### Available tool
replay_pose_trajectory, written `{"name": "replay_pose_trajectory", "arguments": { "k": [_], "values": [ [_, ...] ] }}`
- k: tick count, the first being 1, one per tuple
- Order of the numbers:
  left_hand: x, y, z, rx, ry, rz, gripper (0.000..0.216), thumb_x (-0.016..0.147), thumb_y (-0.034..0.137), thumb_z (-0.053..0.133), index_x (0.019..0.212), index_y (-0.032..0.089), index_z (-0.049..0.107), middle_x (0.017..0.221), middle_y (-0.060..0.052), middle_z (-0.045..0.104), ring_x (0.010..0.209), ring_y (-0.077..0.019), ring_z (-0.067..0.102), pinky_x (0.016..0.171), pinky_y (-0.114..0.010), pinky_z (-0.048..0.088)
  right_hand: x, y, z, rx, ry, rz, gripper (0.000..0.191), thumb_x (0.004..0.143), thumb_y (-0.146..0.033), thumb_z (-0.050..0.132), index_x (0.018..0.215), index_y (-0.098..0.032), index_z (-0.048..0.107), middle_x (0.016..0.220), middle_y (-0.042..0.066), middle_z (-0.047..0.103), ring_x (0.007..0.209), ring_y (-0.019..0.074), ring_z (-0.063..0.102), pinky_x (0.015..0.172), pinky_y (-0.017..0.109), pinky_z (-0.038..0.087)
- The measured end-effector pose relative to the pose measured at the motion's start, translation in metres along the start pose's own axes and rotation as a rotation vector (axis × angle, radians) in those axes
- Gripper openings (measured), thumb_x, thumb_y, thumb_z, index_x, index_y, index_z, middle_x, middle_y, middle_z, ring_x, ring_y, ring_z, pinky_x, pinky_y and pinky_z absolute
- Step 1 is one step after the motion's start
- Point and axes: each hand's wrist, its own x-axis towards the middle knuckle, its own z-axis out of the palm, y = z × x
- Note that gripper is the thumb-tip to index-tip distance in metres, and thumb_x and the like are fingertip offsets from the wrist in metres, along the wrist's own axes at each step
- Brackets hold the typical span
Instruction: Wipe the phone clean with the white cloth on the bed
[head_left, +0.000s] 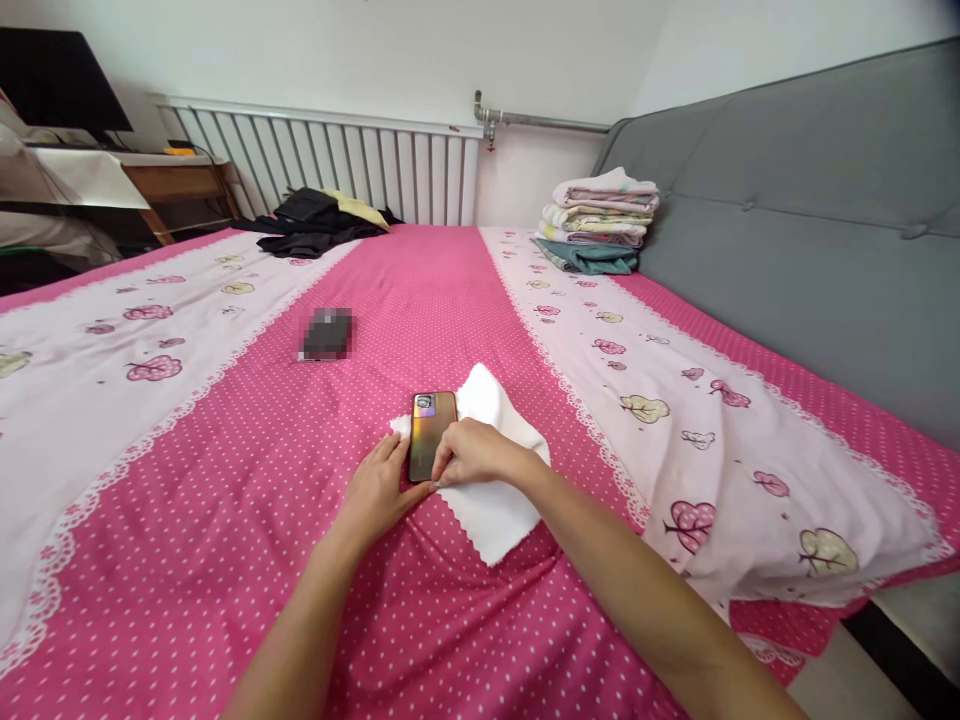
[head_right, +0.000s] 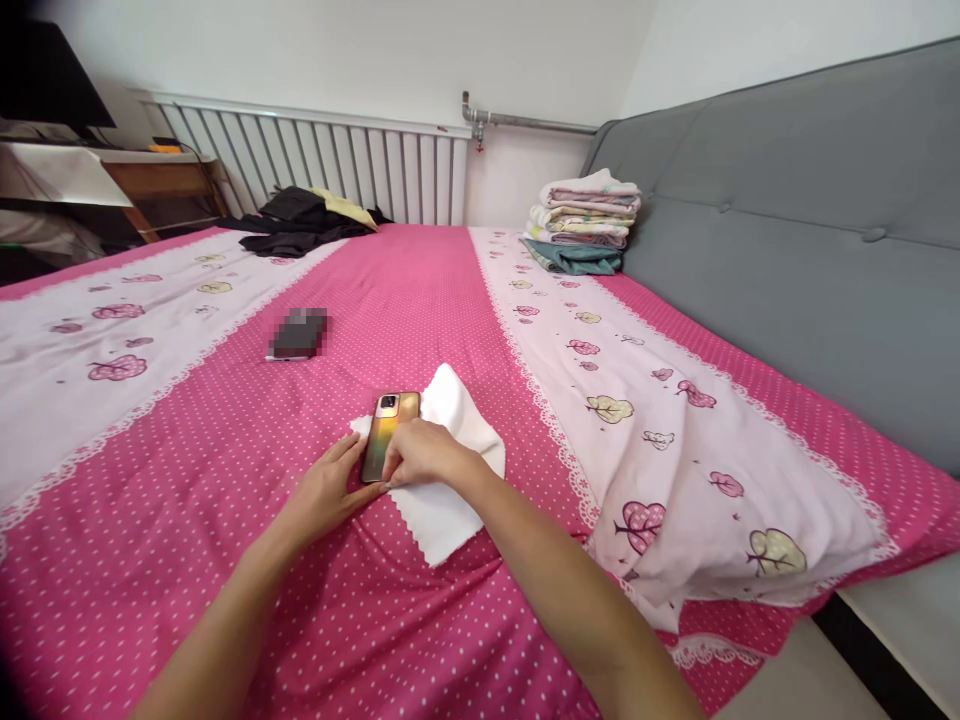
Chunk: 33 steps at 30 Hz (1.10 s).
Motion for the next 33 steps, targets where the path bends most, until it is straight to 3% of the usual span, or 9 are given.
{"name": "replay_pose_trajectory", "arguments": {
  "k": [5, 17, 26, 33],
  "values": [
    [0.0, -0.003, 0.003, -0.002, 0.029, 0.008, 0.07, 0.074, 0.053, 0.061, 0.126, 0.008, 0.049, 0.133, -0.024, 0.048, 0.126, -0.0368, 0.044, 0.102, -0.05, 0.039, 0.004, -0.004, 0.006, -0.006, 0.038, -0.01, 0.017, 0.074, -0.021, 0.067, 0.086, -0.026, 0.076, 0.089, -0.004, 0.074, 0.084, 0.0137, 0.065, 0.07, 0.02, 0.042],
    [0.0, -0.001, 0.0, 0.029, -0.005, -0.015, 0.067, 0.076, 0.048, 0.06, 0.129, 0.009, 0.047, 0.136, -0.022, 0.046, 0.127, -0.0356, 0.043, 0.103, -0.049, 0.038, 0.026, 0.005, 0.024, -0.096, 0.298, 0.048, 0.022, 0.085, -0.029, 0.056, 0.098, -0.031, 0.073, 0.103, -0.004, 0.071, 0.099, 0.0159, 0.062, 0.083, 0.024, 0.046],
    [0.0, -0.002, 0.003, 0.039, 0.017, -0.008, 0.071, 0.075, 0.05, 0.06, 0.131, 0.009, 0.045, 0.136, -0.022, 0.046, 0.127, -0.0357, 0.043, 0.103, -0.049, 0.038, 0.041, 0.023, 0.027, -0.121, 0.464, 0.145, 0.023, 0.088, -0.029, 0.052, 0.099, -0.028, 0.072, 0.107, 0.0, 0.069, 0.101, 0.0167, 0.06, 0.085, 0.026, 0.046],
    [0.0, 0.003, -0.004, 0.02, -0.027, -0.029, 0.072, 0.076, 0.05, 0.059, 0.132, 0.006, 0.044, 0.138, -0.024, 0.044, 0.128, -0.036, 0.041, 0.105, -0.048, 0.036, 0.041, 0.03, 0.021, -0.13, 0.494, 0.3, 0.023, 0.087, -0.028, 0.053, 0.097, -0.028, 0.073, 0.103, 0.003, 0.07, 0.097, 0.0189, 0.062, 0.081, 0.028, 0.047]
  ]
}}
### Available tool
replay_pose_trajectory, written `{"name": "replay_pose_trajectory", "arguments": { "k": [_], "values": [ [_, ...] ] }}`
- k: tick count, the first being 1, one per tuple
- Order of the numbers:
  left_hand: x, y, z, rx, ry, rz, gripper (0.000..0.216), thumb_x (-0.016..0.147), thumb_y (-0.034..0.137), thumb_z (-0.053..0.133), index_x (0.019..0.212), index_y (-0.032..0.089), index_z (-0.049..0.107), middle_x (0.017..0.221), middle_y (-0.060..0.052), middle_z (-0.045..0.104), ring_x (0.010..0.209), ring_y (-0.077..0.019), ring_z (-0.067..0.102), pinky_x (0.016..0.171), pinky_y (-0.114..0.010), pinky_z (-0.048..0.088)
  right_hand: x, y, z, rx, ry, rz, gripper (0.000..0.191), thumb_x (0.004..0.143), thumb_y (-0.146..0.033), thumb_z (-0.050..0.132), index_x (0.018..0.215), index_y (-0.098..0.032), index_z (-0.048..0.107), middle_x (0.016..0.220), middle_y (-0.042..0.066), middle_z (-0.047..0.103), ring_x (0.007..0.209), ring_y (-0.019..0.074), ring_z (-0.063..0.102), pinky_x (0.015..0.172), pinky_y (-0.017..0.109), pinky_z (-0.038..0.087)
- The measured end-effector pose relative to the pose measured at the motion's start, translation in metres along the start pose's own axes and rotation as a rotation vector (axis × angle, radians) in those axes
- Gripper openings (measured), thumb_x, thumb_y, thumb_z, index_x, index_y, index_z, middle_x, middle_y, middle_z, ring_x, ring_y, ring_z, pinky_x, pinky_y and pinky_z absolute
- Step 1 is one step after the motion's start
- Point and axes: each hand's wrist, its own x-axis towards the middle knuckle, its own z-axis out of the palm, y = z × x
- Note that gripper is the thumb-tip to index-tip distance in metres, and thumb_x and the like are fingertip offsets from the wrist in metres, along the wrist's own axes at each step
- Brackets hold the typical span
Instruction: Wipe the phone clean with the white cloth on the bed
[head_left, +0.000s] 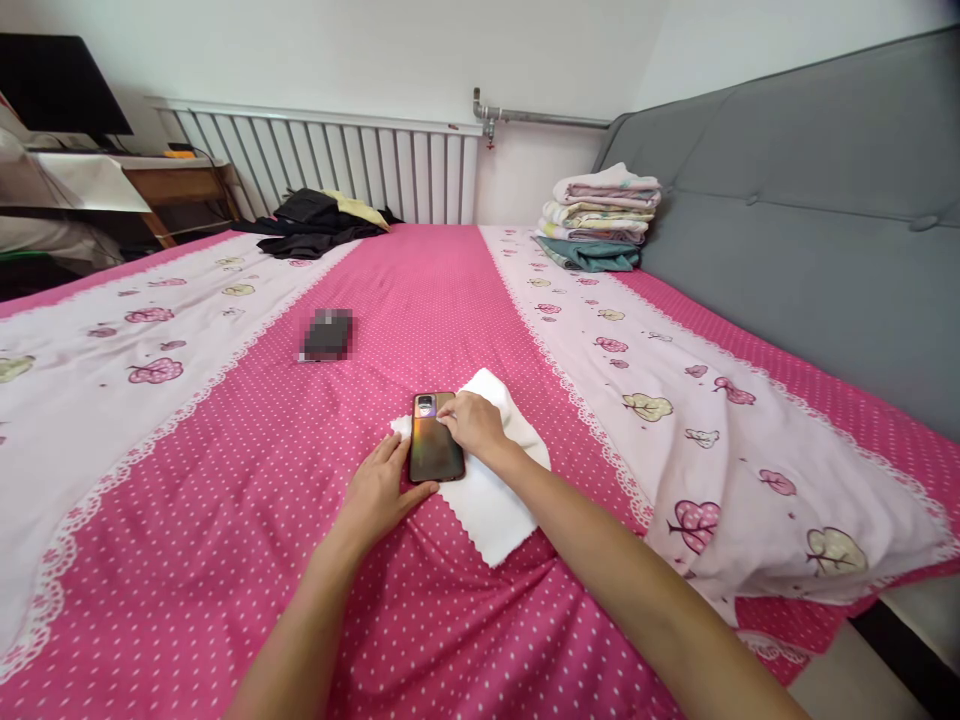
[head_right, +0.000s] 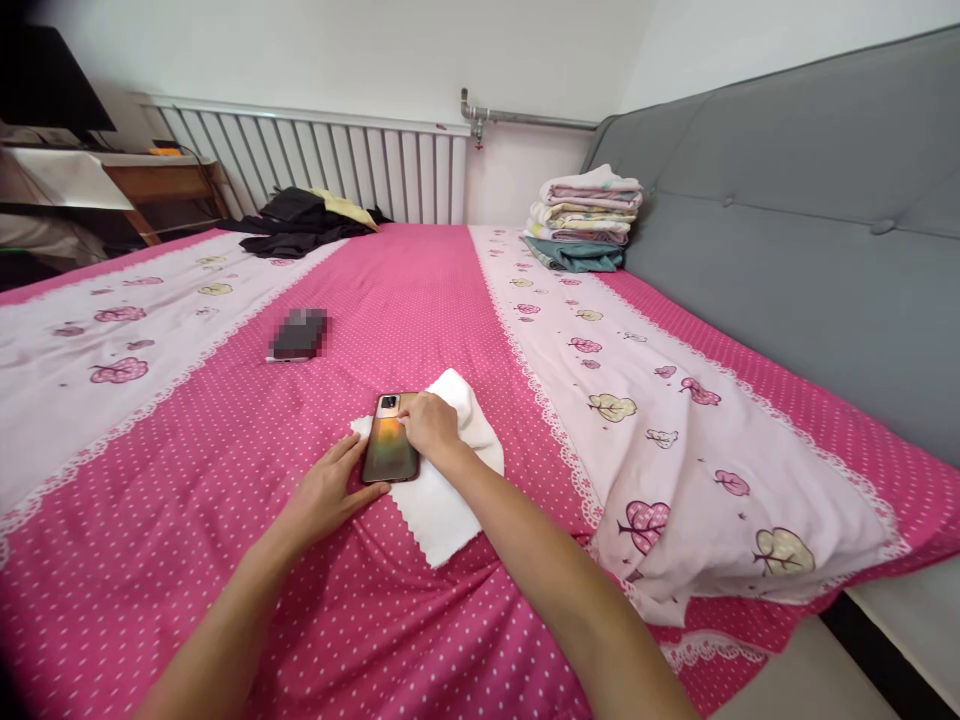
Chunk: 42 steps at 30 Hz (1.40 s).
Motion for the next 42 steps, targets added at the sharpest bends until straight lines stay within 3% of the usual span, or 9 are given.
{"name": "replay_pose_trajectory", "arguments": {
  "k": [7, 17, 24, 29, 34, 42],
  "values": [
    [0.0, -0.003, 0.005, -0.021, 0.052, 0.016, 0.069, 0.075, 0.049, 0.061, 0.131, 0.011, 0.046, 0.136, -0.021, 0.047, 0.126, -0.036, 0.043, 0.103, -0.05, 0.038, -0.009, 0.0, -0.021, 0.018, -0.106, 0.067, 0.016, 0.08, -0.021, 0.061, 0.087, -0.027, 0.074, 0.099, 0.001, 0.072, 0.095, 0.0186, 0.064, 0.079, 0.026, 0.047],
    [0.0, -0.004, 0.005, 0.01, 0.041, 0.024, 0.071, 0.075, 0.048, 0.061, 0.132, 0.008, 0.045, 0.137, -0.023, 0.045, 0.127, -0.0353, 0.042, 0.104, -0.048, 0.037, -0.026, 0.004, -0.046, 0.148, -0.401, -0.129, 0.015, 0.066, -0.016, 0.07, 0.077, -0.023, 0.076, 0.08, -0.003, 0.074, 0.08, 0.014, 0.066, 0.065, 0.018, 0.044],
    [0.0, -0.005, 0.008, 0.001, 0.065, 0.03, 0.069, 0.075, 0.05, 0.062, 0.129, 0.009, 0.047, 0.135, -0.022, 0.047, 0.126, -0.0362, 0.044, 0.102, -0.05, 0.039, -0.029, -0.002, -0.049, 0.162, -0.568, -0.209, 0.017, 0.064, -0.019, 0.073, 0.079, -0.024, 0.077, 0.078, -0.003, 0.074, 0.072, 0.0126, 0.065, 0.06, 0.018, 0.041],
    [0.0, -0.005, 0.008, -0.007, 0.073, 0.034, 0.07, 0.074, 0.05, 0.061, 0.128, 0.008, 0.047, 0.134, -0.023, 0.047, 0.125, -0.0374, 0.044, 0.102, -0.052, 0.039, -0.026, 0.002, -0.043, 0.199, -0.544, -0.225, 0.017, 0.065, -0.019, 0.072, 0.081, -0.023, 0.077, 0.078, -0.003, 0.074, 0.072, 0.0124, 0.064, 0.06, 0.018, 0.041],
    [0.0, -0.003, 0.006, 0.015, 0.057, 0.02, 0.069, 0.075, 0.048, 0.061, 0.13, 0.009, 0.046, 0.135, -0.021, 0.047, 0.126, -0.0357, 0.044, 0.103, -0.05, 0.038, -0.023, 0.004, -0.033, 0.24, -0.408, -0.243, 0.015, 0.069, -0.018, 0.069, 0.081, -0.024, 0.077, 0.08, -0.003, 0.074, 0.075, 0.012, 0.065, 0.064, 0.018, 0.042],
    [0.001, -0.002, 0.004, 0.012, 0.023, 0.008, 0.071, 0.075, 0.049, 0.059, 0.13, 0.006, 0.046, 0.137, -0.023, 0.045, 0.127, -0.0361, 0.043, 0.104, -0.048, 0.037, -0.015, -0.006, -0.018, 0.113, -0.17, -0.08, 0.015, 0.078, -0.027, 0.064, 0.088, -0.029, 0.075, 0.096, -0.003, 0.073, 0.093, 0.0159, 0.064, 0.079, 0.023, 0.046]
  ]
}}
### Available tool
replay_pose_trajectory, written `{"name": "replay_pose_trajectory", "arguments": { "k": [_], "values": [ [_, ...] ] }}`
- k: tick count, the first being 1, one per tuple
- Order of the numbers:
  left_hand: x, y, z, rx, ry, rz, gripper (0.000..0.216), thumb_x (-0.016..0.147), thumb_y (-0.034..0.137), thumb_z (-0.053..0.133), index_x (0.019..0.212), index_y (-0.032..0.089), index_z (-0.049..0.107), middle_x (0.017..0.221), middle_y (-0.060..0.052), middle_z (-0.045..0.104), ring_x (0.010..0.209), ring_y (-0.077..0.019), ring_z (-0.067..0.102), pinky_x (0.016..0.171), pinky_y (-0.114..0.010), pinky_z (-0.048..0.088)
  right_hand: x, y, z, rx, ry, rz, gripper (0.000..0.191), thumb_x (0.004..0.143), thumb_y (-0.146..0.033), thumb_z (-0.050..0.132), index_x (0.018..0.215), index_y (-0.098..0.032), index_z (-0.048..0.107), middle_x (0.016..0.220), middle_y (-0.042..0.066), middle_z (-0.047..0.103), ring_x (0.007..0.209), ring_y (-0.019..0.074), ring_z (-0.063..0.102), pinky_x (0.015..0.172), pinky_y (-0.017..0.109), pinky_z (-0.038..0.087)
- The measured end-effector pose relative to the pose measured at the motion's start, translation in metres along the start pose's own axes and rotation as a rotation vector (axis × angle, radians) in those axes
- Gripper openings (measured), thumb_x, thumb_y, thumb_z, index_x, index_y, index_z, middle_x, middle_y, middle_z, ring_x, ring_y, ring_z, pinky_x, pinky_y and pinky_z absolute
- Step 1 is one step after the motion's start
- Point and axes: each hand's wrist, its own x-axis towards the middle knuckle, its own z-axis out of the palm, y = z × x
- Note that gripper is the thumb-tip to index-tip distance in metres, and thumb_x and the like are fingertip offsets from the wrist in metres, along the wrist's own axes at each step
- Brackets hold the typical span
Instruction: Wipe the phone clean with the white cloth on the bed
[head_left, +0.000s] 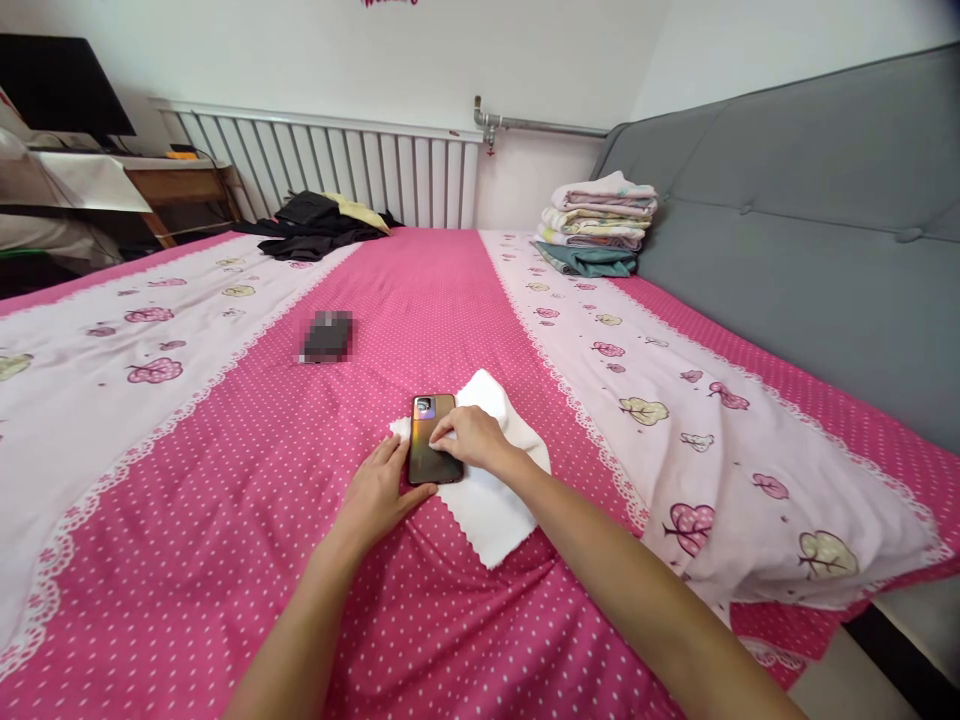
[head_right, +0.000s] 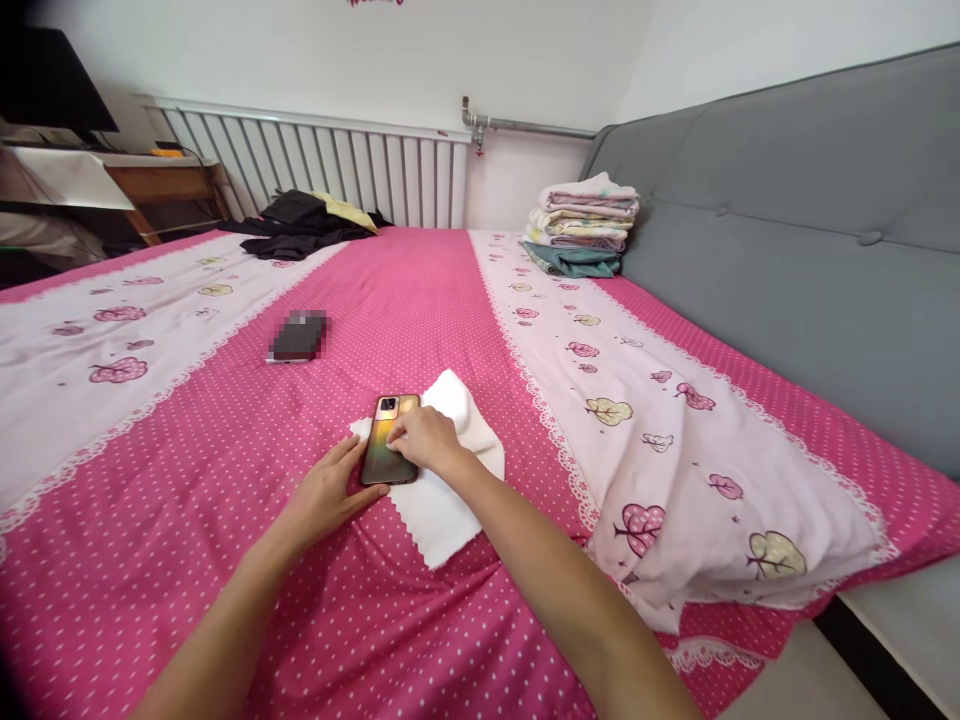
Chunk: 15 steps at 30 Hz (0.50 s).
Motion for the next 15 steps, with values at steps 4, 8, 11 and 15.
{"name": "replay_pose_trajectory", "arguments": {
  "k": [4, 8, 11, 15],
  "values": [
    [0.0, 0.002, -0.003, -0.01, -0.014, -0.009, 0.073, 0.075, 0.049, 0.06, 0.131, 0.005, 0.045, 0.137, -0.024, 0.044, 0.127, -0.0364, 0.043, 0.105, -0.049, 0.036, 0.01, 0.003, 0.008, -0.038, 0.107, 0.041, 0.017, 0.081, -0.03, 0.062, 0.092, -0.031, 0.074, 0.102, -0.002, 0.071, 0.095, 0.0165, 0.063, 0.081, 0.025, 0.046],
    [0.0, 0.006, -0.006, 0.004, -0.059, -0.03, 0.076, 0.076, 0.05, 0.057, 0.133, 0.002, 0.042, 0.139, -0.025, 0.041, 0.129, -0.0354, 0.039, 0.107, -0.046, 0.033, 0.021, 0.011, 0.014, -0.053, 0.202, 0.089, 0.02, 0.084, -0.032, 0.057, 0.096, -0.03, 0.073, 0.103, -0.001, 0.071, 0.097, 0.0178, 0.062, 0.08, 0.026, 0.047],
    [-0.001, 0.006, -0.007, 0.008, -0.049, -0.023, 0.075, 0.076, 0.052, 0.057, 0.132, 0.003, 0.044, 0.138, -0.025, 0.042, 0.129, -0.0354, 0.04, 0.107, -0.047, 0.034, 0.027, 0.018, 0.017, -0.051, 0.254, 0.114, 0.02, 0.085, -0.032, 0.055, 0.095, -0.029, 0.073, 0.103, 0.001, 0.07, 0.098, 0.0177, 0.062, 0.08, 0.025, 0.046],
    [-0.002, 0.005, -0.006, 0.014, -0.015, -0.006, 0.072, 0.077, 0.051, 0.058, 0.131, 0.006, 0.046, 0.137, -0.023, 0.045, 0.127, -0.0355, 0.042, 0.105, -0.049, 0.037, 0.032, 0.023, 0.02, -0.04, 0.285, 0.157, 0.02, 0.085, -0.031, 0.055, 0.095, -0.028, 0.072, 0.104, 0.002, 0.069, 0.096, 0.0177, 0.062, 0.081, 0.026, 0.046]
  ]
}}
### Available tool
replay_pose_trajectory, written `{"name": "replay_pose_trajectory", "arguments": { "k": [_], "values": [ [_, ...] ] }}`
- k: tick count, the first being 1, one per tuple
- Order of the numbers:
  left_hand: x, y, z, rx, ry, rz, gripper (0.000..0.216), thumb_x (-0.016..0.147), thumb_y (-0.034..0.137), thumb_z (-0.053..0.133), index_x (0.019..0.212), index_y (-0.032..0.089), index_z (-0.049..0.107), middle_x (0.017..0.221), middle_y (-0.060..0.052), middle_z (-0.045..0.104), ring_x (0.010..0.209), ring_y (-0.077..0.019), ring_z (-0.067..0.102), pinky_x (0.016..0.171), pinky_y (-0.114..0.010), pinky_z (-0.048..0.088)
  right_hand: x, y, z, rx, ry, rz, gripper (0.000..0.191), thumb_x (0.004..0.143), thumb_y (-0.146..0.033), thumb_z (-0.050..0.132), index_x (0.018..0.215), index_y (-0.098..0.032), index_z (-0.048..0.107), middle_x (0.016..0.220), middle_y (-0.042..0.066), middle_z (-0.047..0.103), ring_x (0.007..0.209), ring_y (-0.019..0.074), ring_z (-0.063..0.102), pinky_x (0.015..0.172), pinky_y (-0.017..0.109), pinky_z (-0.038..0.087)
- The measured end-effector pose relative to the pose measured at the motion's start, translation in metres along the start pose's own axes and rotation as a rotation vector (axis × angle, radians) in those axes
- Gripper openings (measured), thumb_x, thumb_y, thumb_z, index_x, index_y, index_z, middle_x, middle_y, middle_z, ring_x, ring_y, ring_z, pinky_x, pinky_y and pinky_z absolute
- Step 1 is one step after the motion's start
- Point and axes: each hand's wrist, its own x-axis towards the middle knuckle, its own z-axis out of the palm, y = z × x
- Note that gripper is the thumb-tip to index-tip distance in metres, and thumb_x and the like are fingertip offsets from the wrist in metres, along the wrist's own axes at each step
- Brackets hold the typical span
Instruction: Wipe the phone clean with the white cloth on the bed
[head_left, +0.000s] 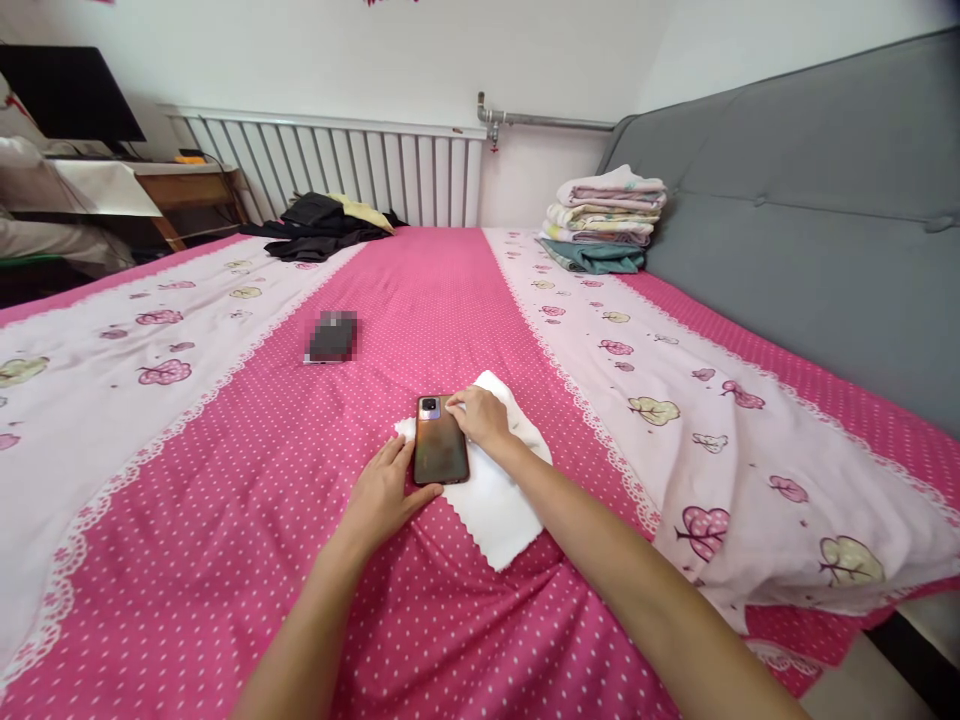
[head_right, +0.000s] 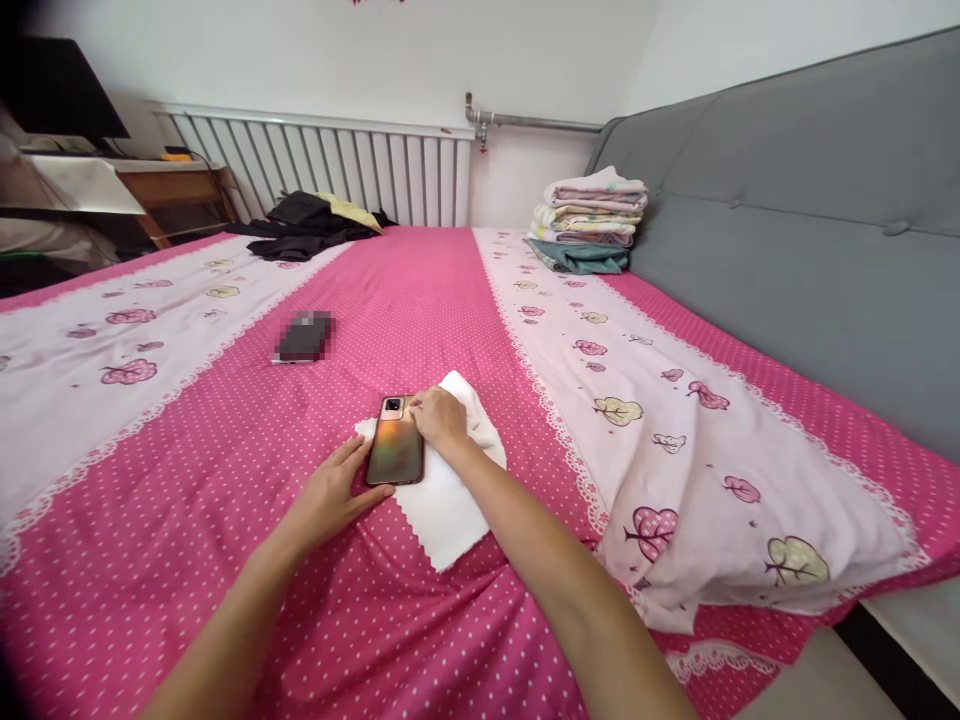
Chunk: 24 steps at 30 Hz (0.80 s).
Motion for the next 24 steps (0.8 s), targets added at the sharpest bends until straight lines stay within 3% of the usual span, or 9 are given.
{"name": "replay_pose_trajectory", "arguments": {
  "k": [6, 13, 18, 24],
  "values": [
    [0.001, 0.0, 0.0, 0.016, -0.026, -0.009, 0.073, 0.077, 0.05, 0.058, 0.132, 0.004, 0.044, 0.138, -0.024, 0.043, 0.128, -0.0345, 0.042, 0.106, -0.046, 0.035, -0.003, -0.001, -0.005, 0.049, -0.065, -0.026, 0.018, 0.083, -0.029, 0.058, 0.092, -0.028, 0.074, 0.102, 0.001, 0.07, 0.096, 0.0183, 0.063, 0.082, 0.026, 0.046],
    [0.002, -0.001, 0.001, 0.01, -0.035, -0.011, 0.075, 0.076, 0.05, 0.059, 0.133, 0.004, 0.043, 0.138, -0.024, 0.043, 0.129, -0.0351, 0.041, 0.106, -0.047, 0.035, -0.015, -0.003, -0.02, 0.18, -0.244, -0.222, 0.014, 0.077, -0.022, 0.064, 0.085, -0.024, 0.076, 0.092, -0.001, 0.074, 0.091, 0.0159, 0.064, 0.082, 0.023, 0.044],
    [0.001, 0.001, -0.001, 0.01, -0.054, -0.019, 0.076, 0.077, 0.049, 0.06, 0.134, 0.003, 0.041, 0.14, -0.024, 0.041, 0.13, -0.0338, 0.039, 0.107, -0.045, 0.034, -0.023, 0.0, -0.029, 0.246, -0.428, -0.347, 0.014, 0.072, -0.018, 0.068, 0.083, -0.022, 0.077, 0.085, -0.001, 0.074, 0.082, 0.0141, 0.065, 0.073, 0.02, 0.043],
    [0.001, -0.001, 0.001, -0.003, -0.011, -0.013, 0.072, 0.075, 0.047, 0.062, 0.13, 0.005, 0.045, 0.137, -0.024, 0.044, 0.128, -0.0354, 0.041, 0.105, -0.048, 0.036, -0.028, -0.002, -0.041, 0.302, -0.686, -0.392, 0.019, 0.068, -0.017, 0.07, 0.084, -0.019, 0.077, 0.082, 0.0, 0.075, 0.075, 0.0134, 0.066, 0.066, 0.018, 0.043]
  ]
}}
